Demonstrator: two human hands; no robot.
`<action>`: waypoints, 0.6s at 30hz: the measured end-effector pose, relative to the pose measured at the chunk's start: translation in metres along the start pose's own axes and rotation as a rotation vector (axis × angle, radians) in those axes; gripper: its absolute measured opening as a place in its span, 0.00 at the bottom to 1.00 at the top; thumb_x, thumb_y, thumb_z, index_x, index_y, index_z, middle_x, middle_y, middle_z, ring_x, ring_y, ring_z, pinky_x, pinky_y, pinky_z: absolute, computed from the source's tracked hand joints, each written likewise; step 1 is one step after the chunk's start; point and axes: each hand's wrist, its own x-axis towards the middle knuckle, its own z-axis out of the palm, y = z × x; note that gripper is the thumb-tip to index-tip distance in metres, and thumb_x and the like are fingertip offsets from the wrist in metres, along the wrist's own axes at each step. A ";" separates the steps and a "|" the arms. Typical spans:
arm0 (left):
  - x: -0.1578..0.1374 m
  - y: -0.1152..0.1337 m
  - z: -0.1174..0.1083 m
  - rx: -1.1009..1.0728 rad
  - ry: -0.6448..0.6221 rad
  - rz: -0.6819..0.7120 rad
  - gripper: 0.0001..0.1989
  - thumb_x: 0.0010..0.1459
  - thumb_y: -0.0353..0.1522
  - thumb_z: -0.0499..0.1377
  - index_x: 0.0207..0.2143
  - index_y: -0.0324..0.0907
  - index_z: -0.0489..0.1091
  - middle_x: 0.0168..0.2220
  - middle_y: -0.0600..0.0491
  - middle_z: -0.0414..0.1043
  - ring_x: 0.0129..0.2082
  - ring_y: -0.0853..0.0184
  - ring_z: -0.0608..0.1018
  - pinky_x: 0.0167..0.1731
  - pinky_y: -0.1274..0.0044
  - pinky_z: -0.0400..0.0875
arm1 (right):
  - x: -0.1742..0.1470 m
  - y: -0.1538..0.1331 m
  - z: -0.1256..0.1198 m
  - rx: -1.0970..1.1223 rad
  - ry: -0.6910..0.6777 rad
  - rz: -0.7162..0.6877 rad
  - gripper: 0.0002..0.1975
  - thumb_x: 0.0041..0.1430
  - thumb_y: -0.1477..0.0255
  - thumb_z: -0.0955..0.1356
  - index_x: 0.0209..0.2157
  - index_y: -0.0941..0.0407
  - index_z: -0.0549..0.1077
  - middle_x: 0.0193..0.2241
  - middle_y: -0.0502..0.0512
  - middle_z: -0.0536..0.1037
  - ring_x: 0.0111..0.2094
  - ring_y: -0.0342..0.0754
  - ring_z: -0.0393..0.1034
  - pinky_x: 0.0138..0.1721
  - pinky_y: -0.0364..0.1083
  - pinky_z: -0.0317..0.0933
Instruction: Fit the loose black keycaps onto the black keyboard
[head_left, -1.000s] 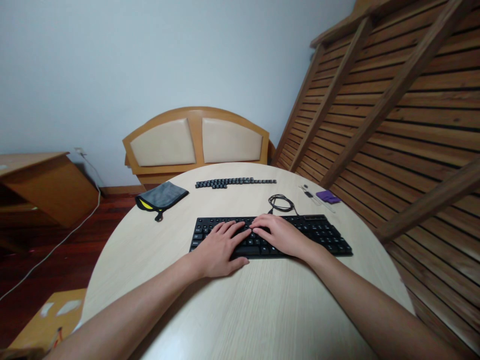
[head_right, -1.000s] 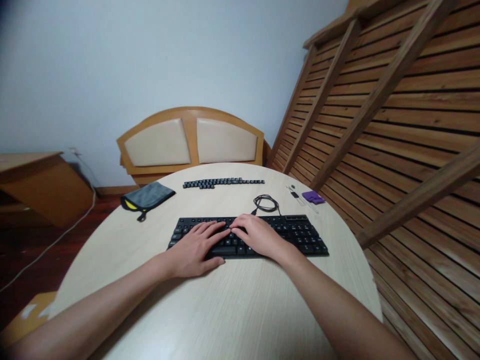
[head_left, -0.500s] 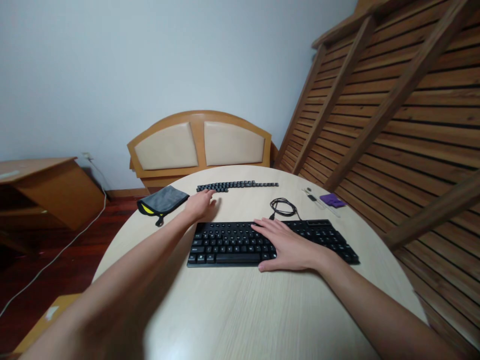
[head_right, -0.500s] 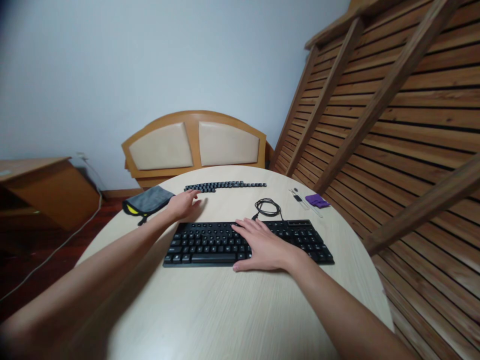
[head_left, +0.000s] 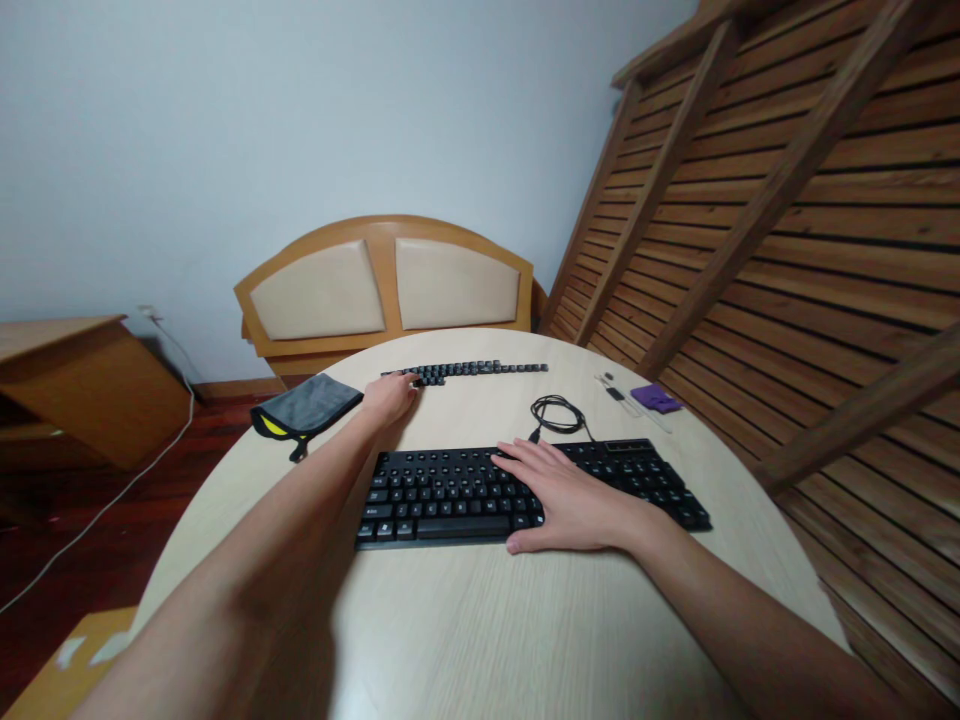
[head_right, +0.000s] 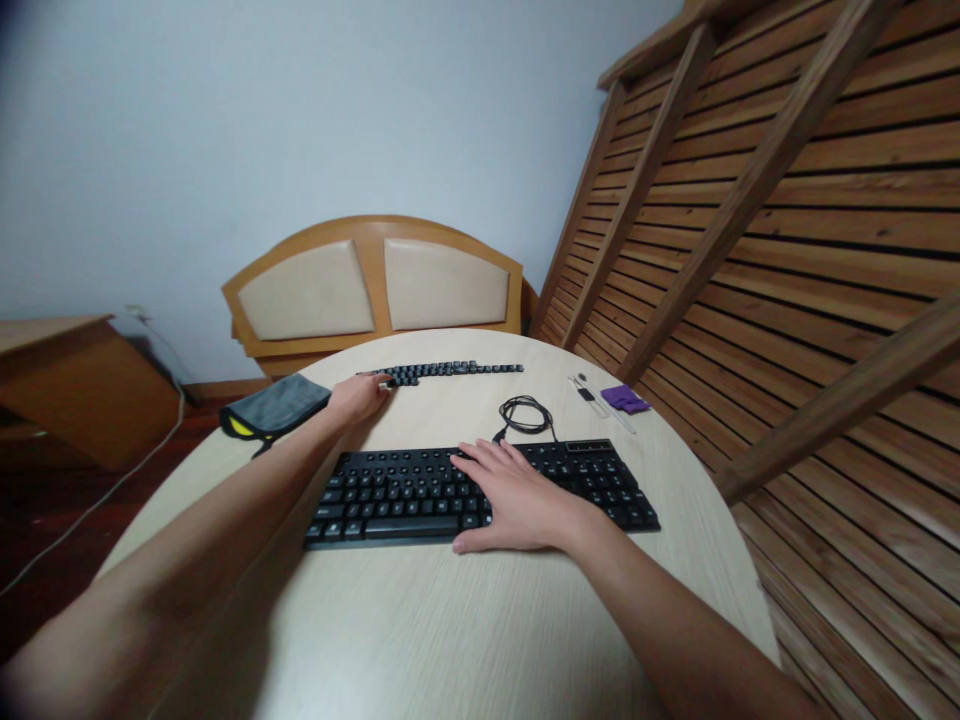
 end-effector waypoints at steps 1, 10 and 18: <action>-0.001 0.000 0.000 -0.003 0.006 -0.008 0.18 0.65 0.35 0.51 0.56 0.47 0.70 0.51 0.45 0.75 0.48 0.53 0.78 0.45 0.69 0.71 | 0.000 0.000 0.000 0.000 0.000 -0.001 0.54 0.48 0.38 0.68 0.69 0.53 0.54 0.71 0.60 0.45 0.71 0.65 0.37 0.69 0.63 0.32; -0.031 -0.004 -0.011 -0.083 0.045 -0.034 0.11 0.65 0.34 0.53 0.42 0.43 0.75 0.48 0.45 0.75 0.44 0.55 0.79 0.40 0.71 0.72 | 0.000 0.001 0.002 0.020 0.020 0.006 0.54 0.47 0.39 0.69 0.69 0.52 0.54 0.71 0.59 0.47 0.70 0.67 0.38 0.69 0.64 0.33; -0.096 0.017 -0.025 -0.328 0.079 0.102 0.11 0.67 0.39 0.53 0.46 0.45 0.71 0.44 0.52 0.77 0.39 0.64 0.79 0.39 0.75 0.72 | 0.001 0.002 0.003 0.004 0.026 0.003 0.53 0.47 0.40 0.70 0.69 0.51 0.54 0.71 0.59 0.48 0.70 0.66 0.39 0.69 0.64 0.34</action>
